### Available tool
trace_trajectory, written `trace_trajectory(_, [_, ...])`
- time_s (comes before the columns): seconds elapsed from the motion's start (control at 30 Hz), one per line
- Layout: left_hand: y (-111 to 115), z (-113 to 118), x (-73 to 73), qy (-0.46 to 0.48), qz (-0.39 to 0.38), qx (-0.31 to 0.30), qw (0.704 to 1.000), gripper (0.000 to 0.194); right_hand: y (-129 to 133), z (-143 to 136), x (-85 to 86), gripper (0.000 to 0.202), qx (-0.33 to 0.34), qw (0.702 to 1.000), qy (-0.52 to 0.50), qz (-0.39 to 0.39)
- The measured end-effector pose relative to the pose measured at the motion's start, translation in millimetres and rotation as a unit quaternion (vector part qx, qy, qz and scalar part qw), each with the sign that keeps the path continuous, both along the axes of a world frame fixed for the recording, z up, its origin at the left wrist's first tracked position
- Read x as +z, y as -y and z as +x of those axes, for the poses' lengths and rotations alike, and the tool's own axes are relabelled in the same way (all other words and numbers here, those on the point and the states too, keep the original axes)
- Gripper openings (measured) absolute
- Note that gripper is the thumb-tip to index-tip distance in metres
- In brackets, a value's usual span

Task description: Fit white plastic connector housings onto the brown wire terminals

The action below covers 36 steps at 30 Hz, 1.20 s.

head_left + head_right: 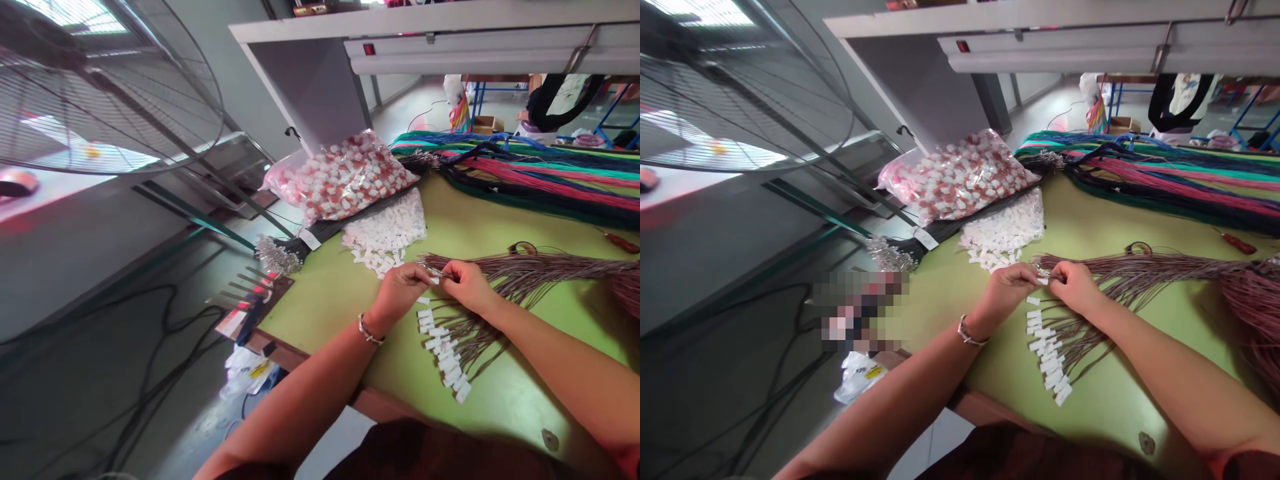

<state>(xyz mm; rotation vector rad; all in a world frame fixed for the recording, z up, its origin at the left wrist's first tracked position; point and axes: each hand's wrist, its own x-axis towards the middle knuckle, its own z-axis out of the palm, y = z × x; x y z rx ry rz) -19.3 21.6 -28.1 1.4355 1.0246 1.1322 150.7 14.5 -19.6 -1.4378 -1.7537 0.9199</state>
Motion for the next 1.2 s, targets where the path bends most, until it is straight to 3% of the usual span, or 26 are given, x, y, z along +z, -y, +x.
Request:
trace_trajectory(0.23, [-5,-1,-15.5,0.068,-0.09,-0.005,0.994,0.008,-3,6,2.8,0.01,-0.008,0.999,0.004,-0.047])
trace_trajectory(0.6, [2,7,-8.8,-0.042,0.003,0.001,0.999,0.011,-1,2,-4.2,0.008,0.009,0.994,0.111,0.025])
trace_trajectory(0.73, [4,8,-9.4,-0.056,0.011,0.003,0.998,0.012,-1,3,-3.4,0.007,0.012,0.995,0.094,0.02])
trace_trajectory(0.8, [8,7,-6.2,-0.065,0.02,-0.022,0.997,0.012,-1,4,-2.5,0.009,0.002,0.999,0.038,0.008])
trace_trajectory(0.87, [16,5,0.8,-0.103,0.051,-0.084,0.99,0.016,-1,6,-1.9,0.015,-0.016,0.999,-0.036,-0.017])
trace_trajectory(0.97, [26,-2,14.8,-0.193,0.107,-0.216,0.951,0.024,-2,7,-2.7,0.024,-0.03,0.992,-0.107,-0.067])
trace_trajectory(1.0, [25,-6,18.9,-0.22,0.118,-0.221,0.943,0.024,-3,6,-3.4,0.025,-0.03,0.99,-0.117,-0.078])
trace_trajectory(1.07, [18,-16,24.2,-0.275,0.137,-0.129,0.943,0.02,-3,5,-4.8,0.026,-0.03,0.986,-0.137,-0.09])
trace_trajectory(1.13, [3,-27,24.6,-0.342,0.161,0.033,0.925,0.016,-3,4,-5.2,0.026,-0.03,0.983,-0.16,-0.087])
trace_trajectory(1.2, [-13,-35,20.3,-0.412,0.167,0.081,0.892,0.013,-3,3,-3.8,0.023,-0.022,0.982,-0.171,-0.082])
